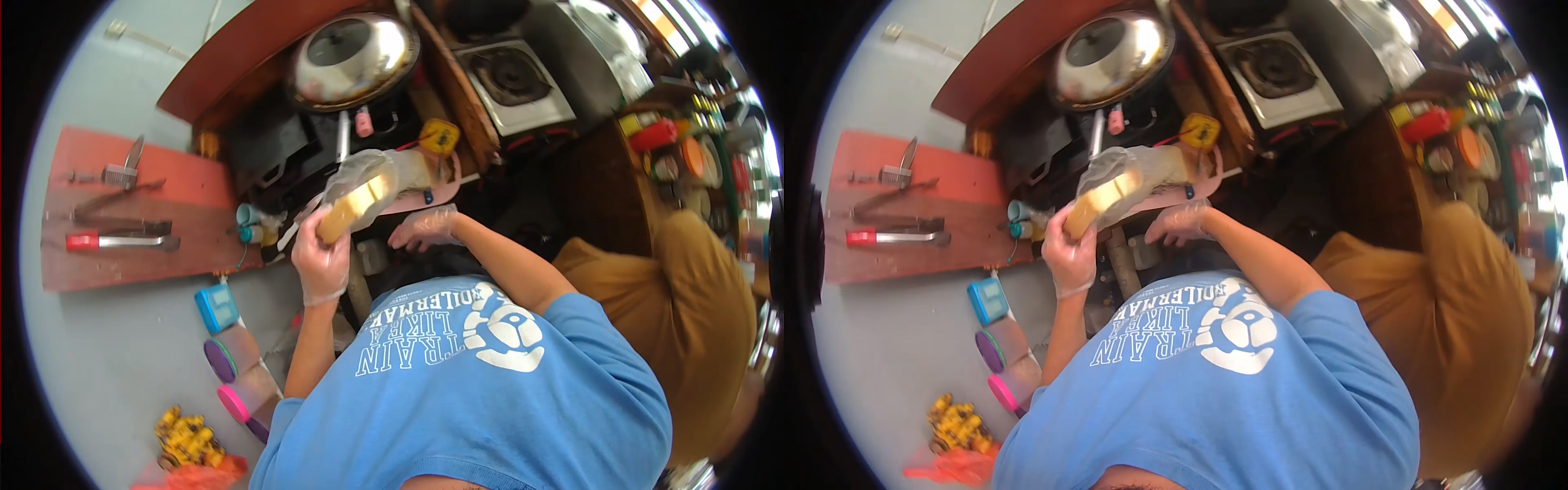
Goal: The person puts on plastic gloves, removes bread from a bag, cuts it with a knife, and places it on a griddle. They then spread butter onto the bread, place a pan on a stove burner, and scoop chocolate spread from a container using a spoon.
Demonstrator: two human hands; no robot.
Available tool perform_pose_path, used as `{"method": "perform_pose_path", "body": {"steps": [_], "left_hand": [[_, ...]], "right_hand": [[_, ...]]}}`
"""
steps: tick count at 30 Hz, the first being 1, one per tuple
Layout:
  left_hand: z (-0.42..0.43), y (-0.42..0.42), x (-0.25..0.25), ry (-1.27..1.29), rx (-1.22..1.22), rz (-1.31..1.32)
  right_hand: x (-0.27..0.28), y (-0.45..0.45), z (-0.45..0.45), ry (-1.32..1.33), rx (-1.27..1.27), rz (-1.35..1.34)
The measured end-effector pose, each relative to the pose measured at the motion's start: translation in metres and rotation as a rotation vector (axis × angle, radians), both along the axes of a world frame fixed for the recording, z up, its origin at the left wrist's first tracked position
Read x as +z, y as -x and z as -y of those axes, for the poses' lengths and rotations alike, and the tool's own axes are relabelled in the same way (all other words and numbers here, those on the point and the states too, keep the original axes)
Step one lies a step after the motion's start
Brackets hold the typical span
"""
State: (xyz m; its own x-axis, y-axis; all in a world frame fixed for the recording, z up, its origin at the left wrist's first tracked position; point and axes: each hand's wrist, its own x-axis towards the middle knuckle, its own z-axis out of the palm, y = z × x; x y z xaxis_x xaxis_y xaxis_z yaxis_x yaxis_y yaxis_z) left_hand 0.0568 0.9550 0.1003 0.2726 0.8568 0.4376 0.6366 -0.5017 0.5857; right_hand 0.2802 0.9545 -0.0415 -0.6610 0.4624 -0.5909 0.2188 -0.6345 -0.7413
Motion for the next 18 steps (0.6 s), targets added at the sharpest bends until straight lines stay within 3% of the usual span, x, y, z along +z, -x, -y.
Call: {"method": "perform_pose_path", "body": {"steps": [1, 4, 5, 7, 9, 11, 13, 15, 18], "left_hand": [[0.013, 0.012, 0.001, -0.048, 0.049, 0.146], [0.041, 0.051, 0.004, -0.406, -0.069, -0.093], [0.048, 0.062, 0.0, -0.432, -0.114, -0.198], [0.058, 0.077, -0.014, -0.358, -0.147, -0.339], [0.06, 0.085, -0.023, -0.249, -0.169, -0.361], [0.051, 0.088, -0.025, -0.105, -0.319, -0.333], [0.042, 0.098, -0.017, -0.046, -0.337, -0.19], [0.019, 0.124, -0.047, -0.077, -0.166, -0.035], [-0.047, 0.177, -0.13, 0.073, 0.2, -0.241]], "right_hand": [[0.006, 0.01, 0.0, -0.01, 0.05, 0.006], [0.029, 0.043, 0.0, 0.348, 0.067, -0.802], [0.032, 0.062, -0.002, 0.587, -0.031, -1.104], [0.052, 0.077, -0.006, 0.758, -0.157, -1.257], [0.043, 0.098, -0.018, 0.873, -0.247, -1.101], [0.026, 0.123, -0.024, 0.422, -0.468, -0.535], [0.008, 0.126, -0.034, 0.491, -0.481, -0.568], [-0.009, 0.133, -0.041, 0.483, -0.539, -0.455], [-0.011, 0.143, -0.052, 0.518, -0.558, -0.333]]}}
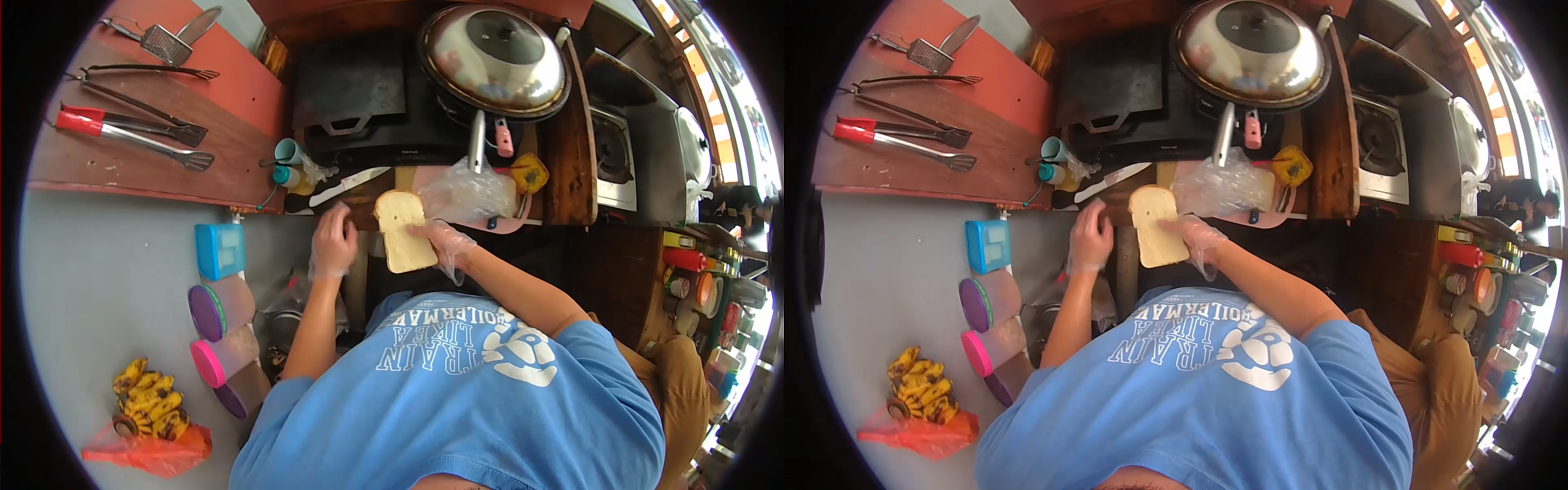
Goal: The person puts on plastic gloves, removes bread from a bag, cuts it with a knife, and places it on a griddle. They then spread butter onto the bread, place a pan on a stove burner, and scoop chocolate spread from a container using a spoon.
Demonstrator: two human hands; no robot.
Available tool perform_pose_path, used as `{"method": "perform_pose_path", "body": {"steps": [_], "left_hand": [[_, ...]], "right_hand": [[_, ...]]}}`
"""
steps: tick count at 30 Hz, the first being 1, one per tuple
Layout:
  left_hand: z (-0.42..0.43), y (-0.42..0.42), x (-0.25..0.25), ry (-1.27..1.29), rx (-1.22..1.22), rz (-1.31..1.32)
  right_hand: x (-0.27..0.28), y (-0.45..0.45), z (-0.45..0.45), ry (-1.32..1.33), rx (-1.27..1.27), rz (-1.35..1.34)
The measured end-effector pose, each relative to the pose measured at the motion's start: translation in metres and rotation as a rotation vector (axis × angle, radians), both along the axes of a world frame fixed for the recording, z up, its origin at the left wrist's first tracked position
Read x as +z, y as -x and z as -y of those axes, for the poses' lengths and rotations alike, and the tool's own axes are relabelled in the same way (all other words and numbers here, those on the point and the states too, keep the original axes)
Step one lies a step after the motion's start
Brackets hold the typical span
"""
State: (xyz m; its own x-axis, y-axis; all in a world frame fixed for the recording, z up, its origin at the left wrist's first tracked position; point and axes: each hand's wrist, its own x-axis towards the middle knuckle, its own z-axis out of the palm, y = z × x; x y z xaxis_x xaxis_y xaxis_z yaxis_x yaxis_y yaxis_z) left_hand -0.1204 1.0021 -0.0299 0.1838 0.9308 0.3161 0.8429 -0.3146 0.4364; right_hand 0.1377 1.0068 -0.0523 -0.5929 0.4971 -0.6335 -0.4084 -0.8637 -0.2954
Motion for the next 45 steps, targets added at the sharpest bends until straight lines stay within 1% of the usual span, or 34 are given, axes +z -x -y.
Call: {"method": "perform_pose_path", "body": {"steps": [1, 2, 3, 5, 6, 7, 9, 10, 11, 12, 13, 14, 15, 17, 18, 20, 22, 24, 25, 27, 28, 29, 31, 32, 33, 34, 35, 36, 37, 38, 39, 41, 42, 45], "left_hand": [[-0.022, 0.02, -0.032, 0.055, 0.074, -0.157], [-0.042, 0.037, -0.06, 0.025, 0.1, -0.314], [-0.057, 0.048, -0.08, 0.027, 0.102, -0.304], [-0.085, 0.061, -0.101, 0.252, 0.119, -0.481], [-0.097, 0.063, -0.106, 0.352, 0.123, -0.55], [-0.106, 0.074, -0.123, 0.358, 0.067, -0.433], [-0.106, 0.113, -0.231, 0.556, 0.376, 0.761], [-0.102, 0.089, -0.144, 0.645, 0.302, 0.067], [-0.102, 0.077, -0.101, 0.744, 0.22, -0.022], [-0.102, 0.071, -0.076, 0.84, 0.137, -0.112], [-0.091, 0.07, -0.062, 0.801, 0.104, -0.163], [-0.083, 0.077, -0.088, 0.815, 0.121, -0.124], [-0.075, 0.077, -0.072, 0.841, 0.111, -0.05], [-0.059, 0.08, -0.07, 0.594, 0.03, -0.042], [-0.062, 0.08, -0.066, 0.589, 0.029, -0.043], [-0.075, 0.06, 0.003, 0.931, 0.397, 0.922], [-0.119, 0.039, 0.058, 0.769, 0.449, 1.256], [-0.172, 0.03, 0.084, 0.658, 0.413, 1.264], [-0.198, 0.027, 0.098, 0.643, 0.39, 1.21], [-0.242, 0.027, 0.097, 0.615, 0.305, 1.17], [-0.256, 0.024, 0.102, 0.577, 0.296, 1.11], [-0.267, 0.021, 0.107, 0.541, 0.288, 1.051], [-0.287, 0.021, 0.102, 0.458, 0.268, 1.004], [-0.296, 0.021, 0.095, 0.378, 0.256, 0.953], [-0.307, 0.021, 0.077, 0.38, 0.251, 0.955], [-0.315, 0.018, 0.069, 0.239, 0.238, 0.837], [-0.32, 0.016, 0.061, 0.099, 0.226, 0.718], [-0.319, 0.015, 0.052, 0.176, 0.251, 0.614], [-0.319, 0.015, 0.045, 0.177, 0.251, 0.618], [-0.321, 0.014, 0.035, 0.204, 0.243, 0.563], [-0.322, 0.014, 0.026, 0.23, 0.237, 0.507], [-0.321, 0.016, 0.024, 0.267, 0.252, 0.53], [-0.321, 0.02, 0.022, 0.253, 0.286, 0.497], [-0.319, 0.029, 0.021, 0.278, 0.357, 0.513]], "right_hand": [[-0.003, 0.005, -0.005, 0.006, 0.001, 0.01], [-0.007, 0.01, -0.009, 0.048, 0.031, -0.012], [-0.01, 0.018, -0.015, 0.087, 0.06, -0.034], [0.005, 0.039, -0.029, 0.052, 0.058, -0.005], [0.014, 0.05, -0.037, 0.068, 0.07, -0.088], [0.019, 0.063, -0.047, 0.084, 0.082, -0.172], [0.028, 0.088, -0.072, 0.075, 0.077, -0.157], [0.036, 0.095, -0.087, 0.074, 0.012, -0.267], [0.041, 0.102, -0.104, 0.072, -0.053, -0.379], [0.028, 0.108, -0.121, 0.034, -0.097, -0.413], [0.036, 0.106, -0.137, 0.036, -0.135, -0.459], [0.036, 0.102, -0.151, 0.01, -0.216, -0.489], [0.035, 0.097, -0.163, -0.014, -0.299, -0.519], [0.042, 0.084, -0.182, -0.065, -0.445, -0.499], [0.042, 0.079, -0.189, -0.082, -0.481, -0.451], [0.039, 0.08, -0.207, -0.182, -0.511, -0.404], [0.036, 0.09, -0.227, -0.241, -0.525, -0.279], [0.045, 0.118, -0.245, -0.232, -0.581, -0.034], [0.057, 0.127, -0.25, -0.294, -0.524, -0.018], [0.04, 0.141, -0.282, -0.281, -0.471, 0.036], [0.047, 0.148, -0.293, -0.279, -0.459, 0.178], [0.061, 0.15, -0.301, -0.289, -0.372, 0.094], [0.045, 0.147, -0.322, -0.707, -0.237, 0.782], [0.046, 0.146, -0.323, -0.707, -0.241, 0.787], [0.047, 0.147, -0.321, -0.939, -0.296, 0.981], [0.045, 0.146, -0.32, -1.172, -0.349, 1.175], [0.042, 0.145, -0.321, -1.172, -0.347, 1.179], [0.039, 0.143, -0.321, -1.139, -0.174, 1.206], [0.036, 0.142, -0.322, -1.1, -0.001, 1.228], [0.041, 0.139, -0.317, -1.066, 0.008, 1.091], [0.045, 0.139, -0.314, -1.069, 0.011, 1.092], [0.049, 0.141, -0.31, -0.903, -0.202, 1.246], [0.038, 0.136, -0.313, -0.982, -0.167, 1.331], [0.06, 0.129, -0.308, -0.98, -0.097, 1.338]]}}
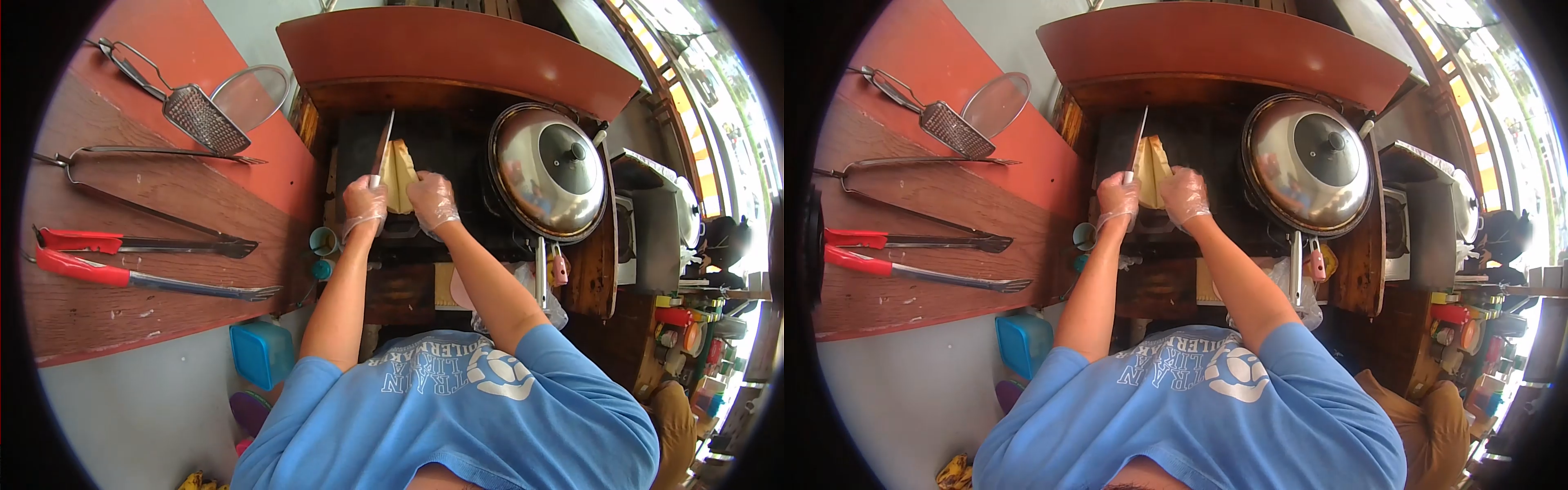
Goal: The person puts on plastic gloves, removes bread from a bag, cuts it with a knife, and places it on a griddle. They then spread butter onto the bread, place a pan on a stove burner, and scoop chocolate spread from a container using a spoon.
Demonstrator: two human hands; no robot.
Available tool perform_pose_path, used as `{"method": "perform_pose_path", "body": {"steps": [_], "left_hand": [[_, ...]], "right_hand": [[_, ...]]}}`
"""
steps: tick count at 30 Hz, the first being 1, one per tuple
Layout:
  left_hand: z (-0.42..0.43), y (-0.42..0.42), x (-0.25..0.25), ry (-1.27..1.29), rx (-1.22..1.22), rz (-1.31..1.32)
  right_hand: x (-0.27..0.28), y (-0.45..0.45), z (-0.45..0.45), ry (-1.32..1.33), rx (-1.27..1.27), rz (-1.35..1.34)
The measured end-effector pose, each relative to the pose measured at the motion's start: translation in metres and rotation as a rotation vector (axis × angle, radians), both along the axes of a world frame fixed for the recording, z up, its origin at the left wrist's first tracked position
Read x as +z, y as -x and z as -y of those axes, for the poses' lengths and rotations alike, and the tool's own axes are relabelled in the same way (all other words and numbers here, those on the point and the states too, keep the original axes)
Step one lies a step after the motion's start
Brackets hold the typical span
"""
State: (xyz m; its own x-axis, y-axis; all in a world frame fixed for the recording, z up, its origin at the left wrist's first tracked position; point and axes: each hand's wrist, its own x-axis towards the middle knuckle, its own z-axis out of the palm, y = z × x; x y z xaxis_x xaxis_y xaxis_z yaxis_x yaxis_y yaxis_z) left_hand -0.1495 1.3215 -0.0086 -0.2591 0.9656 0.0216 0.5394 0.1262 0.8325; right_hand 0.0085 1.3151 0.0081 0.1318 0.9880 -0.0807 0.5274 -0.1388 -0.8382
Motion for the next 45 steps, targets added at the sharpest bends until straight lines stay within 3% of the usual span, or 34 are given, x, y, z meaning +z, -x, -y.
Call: {"method": "perform_pose_path", "body": {"steps": [4, 6, 8, 10, 14, 19, 23, 27, 43, 45], "left_hand": [[0.02, 0.011, 0.02, -0.092, 0.003, -0.112], [0.046, 0.007, 0.038, -0.136, -0.003, -0.115], [0.076, 0.0, 0.039, -0.053, -0.043, -0.092], [0.099, -0.008, 0.025, -0.007, -0.094, -0.058], [0.104, -0.014, 0.009, 0.083, -0.092, -0.147], [0.074, -0.027, 0.018, 0.171, -0.084, -0.354], [0.07, -0.035, 0.028, 0.143, -0.174, -0.442], [0.07, -0.042, 0.044, 0.186, -0.213, -0.449], [0.052, -0.042, 0.051, 0.274, -0.246, -0.442], [0.052, -0.041, 0.055, 0.271, -0.249, -0.437]], "right_hand": [[-0.011, 0.005, -0.01, -0.018, 0.023, -0.042], [0.013, 0.009, -0.004, 0.059, 0.033, -0.124], [0.016, 0.011, -0.005, 0.136, 0.04, -0.207], [-0.007, 0.011, -0.009, -0.023, 0.032, -0.173], [-0.02, 0.013, -0.011, -0.068, -0.023, -0.194], [0.007, 0.007, -0.001, 0.206, -0.08, -0.23], [0.002, 0.001, -0.014, -0.07, 0.007, 0.072], [0.0, 0.003, -0.048, -0.055, 0.09, 0.181], [-0.023, 0.002, -0.061, -0.026, 0.041, 0.091], [-0.033, -0.002, -0.065, -0.054, 0.059, 0.193]]}}
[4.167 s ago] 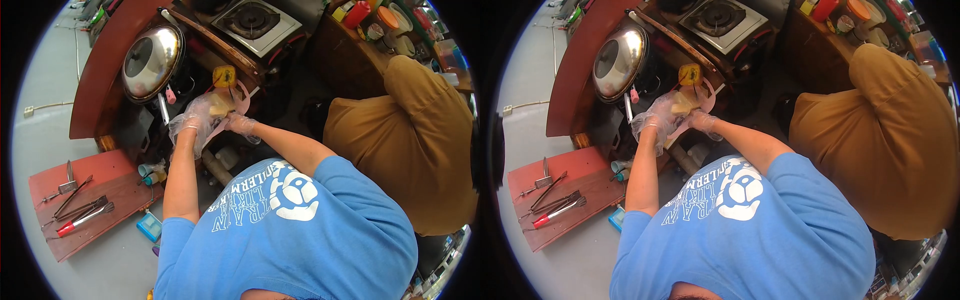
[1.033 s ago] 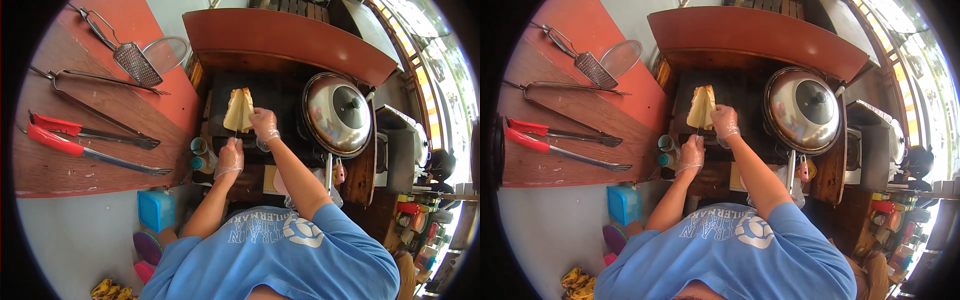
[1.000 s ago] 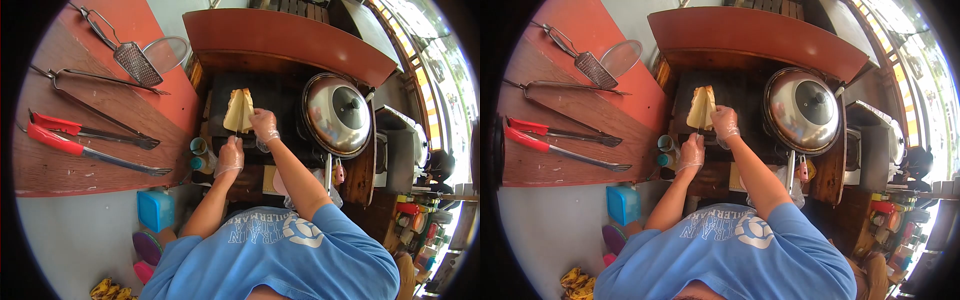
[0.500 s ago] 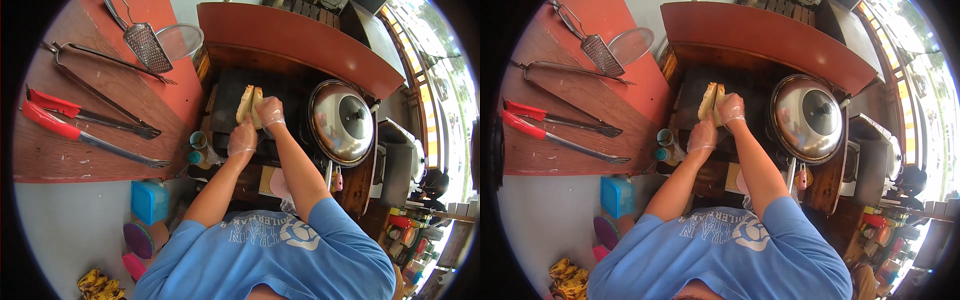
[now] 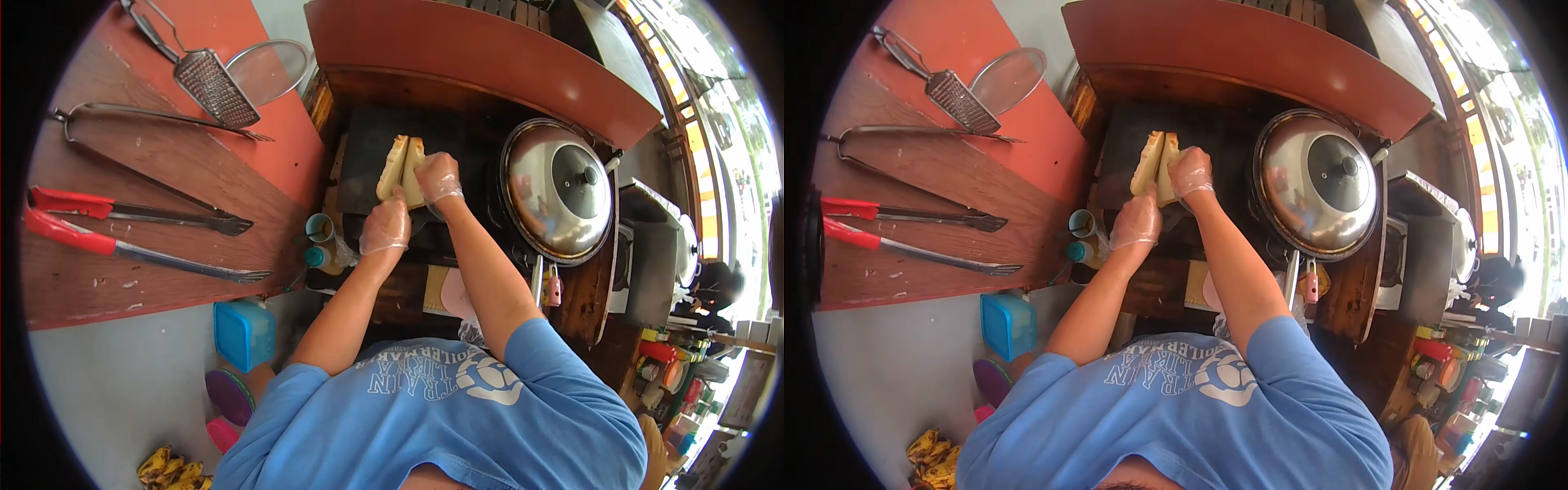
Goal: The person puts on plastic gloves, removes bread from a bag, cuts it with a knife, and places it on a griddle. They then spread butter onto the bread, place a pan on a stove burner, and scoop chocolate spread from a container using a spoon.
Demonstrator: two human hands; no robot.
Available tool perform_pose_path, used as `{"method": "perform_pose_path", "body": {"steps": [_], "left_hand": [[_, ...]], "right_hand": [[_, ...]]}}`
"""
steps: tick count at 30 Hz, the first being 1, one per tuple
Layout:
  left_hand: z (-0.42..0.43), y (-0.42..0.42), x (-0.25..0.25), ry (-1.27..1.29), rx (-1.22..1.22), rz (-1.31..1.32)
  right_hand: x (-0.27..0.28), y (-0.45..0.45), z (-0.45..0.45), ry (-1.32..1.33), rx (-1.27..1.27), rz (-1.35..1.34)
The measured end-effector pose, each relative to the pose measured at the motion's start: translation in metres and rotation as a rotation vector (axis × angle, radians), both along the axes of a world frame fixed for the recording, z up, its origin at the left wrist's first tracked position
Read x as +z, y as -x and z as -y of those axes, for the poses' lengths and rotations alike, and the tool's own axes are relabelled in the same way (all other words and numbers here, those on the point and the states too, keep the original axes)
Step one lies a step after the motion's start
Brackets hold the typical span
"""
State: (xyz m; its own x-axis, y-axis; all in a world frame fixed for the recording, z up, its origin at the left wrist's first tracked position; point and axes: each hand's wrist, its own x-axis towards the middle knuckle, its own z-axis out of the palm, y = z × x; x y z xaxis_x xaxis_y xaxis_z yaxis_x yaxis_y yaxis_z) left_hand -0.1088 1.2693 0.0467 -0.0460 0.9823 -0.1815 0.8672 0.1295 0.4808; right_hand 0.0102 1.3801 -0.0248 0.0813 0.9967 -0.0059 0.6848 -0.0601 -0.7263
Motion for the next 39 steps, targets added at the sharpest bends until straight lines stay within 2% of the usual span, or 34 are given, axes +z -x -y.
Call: {"method": "perform_pose_path", "body": {"steps": [10, 18, 21, 23, 25, 28, 31, 36, 39], "left_hand": [[-0.002, -0.001, 0.006, 0.051, -0.016, -0.002], [0.006, 0.0, -0.01, 0.02, -0.031, -0.012], [0.001, 0.002, -0.028, 0.037, -0.004, 0.011], [0.004, 0.003, -0.02, 0.051, 0.022, 0.02], [0.012, 0.005, -0.012, 0.01, -0.024, -0.027], [0.016, 0.001, -0.026, -0.02, -0.038, -0.032], [0.018, 0.001, -0.022, -0.04, -0.022, -0.012], [0.029, 0.001, -0.051, -0.049, -0.053, -0.091], [0.029, 0.002, -0.039, -0.075, -0.06, -0.08]], "right_hand": [[0.006, 0.0, 0.008, 0.012, -0.002, -0.036], [0.012, -0.001, 0.009, 0.092, 0.011, -0.058], [0.002, 0.004, 0.009, -0.005, -0.014, -0.037], [0.011, 0.001, 0.011, 0.031, -0.02, -0.041], [0.013, -0.002, 0.01, 0.068, -0.041, -0.048], [0.006, -0.002, 0.012, 0.071, -0.028, -0.038], [0.001, -0.002, 0.013, -0.018, -0.048, -0.025], [0.002, -0.008, 0.015, 0.029, -0.075, -0.03], [0.003, -0.007, 0.016, -0.007, -0.09, -0.043]]}}
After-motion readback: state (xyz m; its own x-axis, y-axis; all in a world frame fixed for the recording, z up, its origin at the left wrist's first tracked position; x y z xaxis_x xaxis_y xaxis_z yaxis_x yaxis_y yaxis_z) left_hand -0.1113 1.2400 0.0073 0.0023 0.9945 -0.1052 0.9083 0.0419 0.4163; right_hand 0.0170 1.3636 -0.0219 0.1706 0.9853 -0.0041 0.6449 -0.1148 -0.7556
